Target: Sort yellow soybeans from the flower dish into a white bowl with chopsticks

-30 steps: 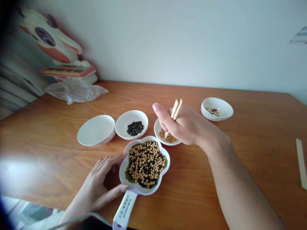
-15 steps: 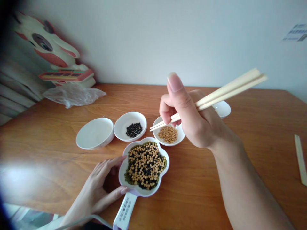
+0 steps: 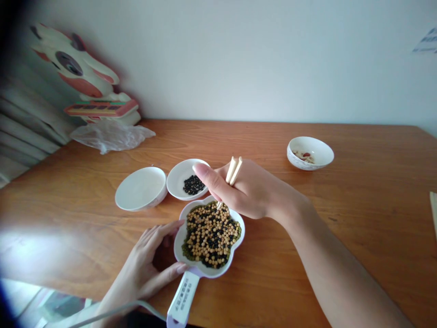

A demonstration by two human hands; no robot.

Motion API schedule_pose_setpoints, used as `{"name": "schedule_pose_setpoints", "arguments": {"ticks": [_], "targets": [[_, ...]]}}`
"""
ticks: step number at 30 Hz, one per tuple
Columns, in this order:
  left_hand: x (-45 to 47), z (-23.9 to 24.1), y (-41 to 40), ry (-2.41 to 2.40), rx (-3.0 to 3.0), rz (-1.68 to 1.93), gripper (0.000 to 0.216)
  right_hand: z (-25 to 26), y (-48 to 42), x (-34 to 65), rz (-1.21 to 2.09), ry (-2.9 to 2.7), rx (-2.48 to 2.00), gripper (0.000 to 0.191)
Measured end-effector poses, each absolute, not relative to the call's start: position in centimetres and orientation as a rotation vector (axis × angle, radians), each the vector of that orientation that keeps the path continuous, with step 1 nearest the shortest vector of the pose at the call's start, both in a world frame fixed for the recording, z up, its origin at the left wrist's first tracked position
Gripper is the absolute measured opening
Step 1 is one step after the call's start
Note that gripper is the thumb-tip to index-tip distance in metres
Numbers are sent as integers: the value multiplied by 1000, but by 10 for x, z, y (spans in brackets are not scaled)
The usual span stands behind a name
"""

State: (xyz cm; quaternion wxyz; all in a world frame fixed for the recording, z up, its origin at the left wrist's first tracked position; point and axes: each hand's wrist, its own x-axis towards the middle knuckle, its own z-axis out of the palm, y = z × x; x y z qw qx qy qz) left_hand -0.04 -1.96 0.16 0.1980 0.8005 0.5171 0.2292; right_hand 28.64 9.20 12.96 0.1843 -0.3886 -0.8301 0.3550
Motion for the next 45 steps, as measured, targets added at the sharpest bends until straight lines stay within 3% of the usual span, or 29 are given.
{"name": "schedule_pose_setpoints", "arguments": {"ticks": [32, 45], "targets": [[1, 4, -22, 1458, 2190, 605, 76, 122, 95, 281, 971, -2395, -1176, 71], [0, 3, -22, 1478, 2186, 581, 78, 141, 90, 295, 967, -2244, -973, 69]]}}
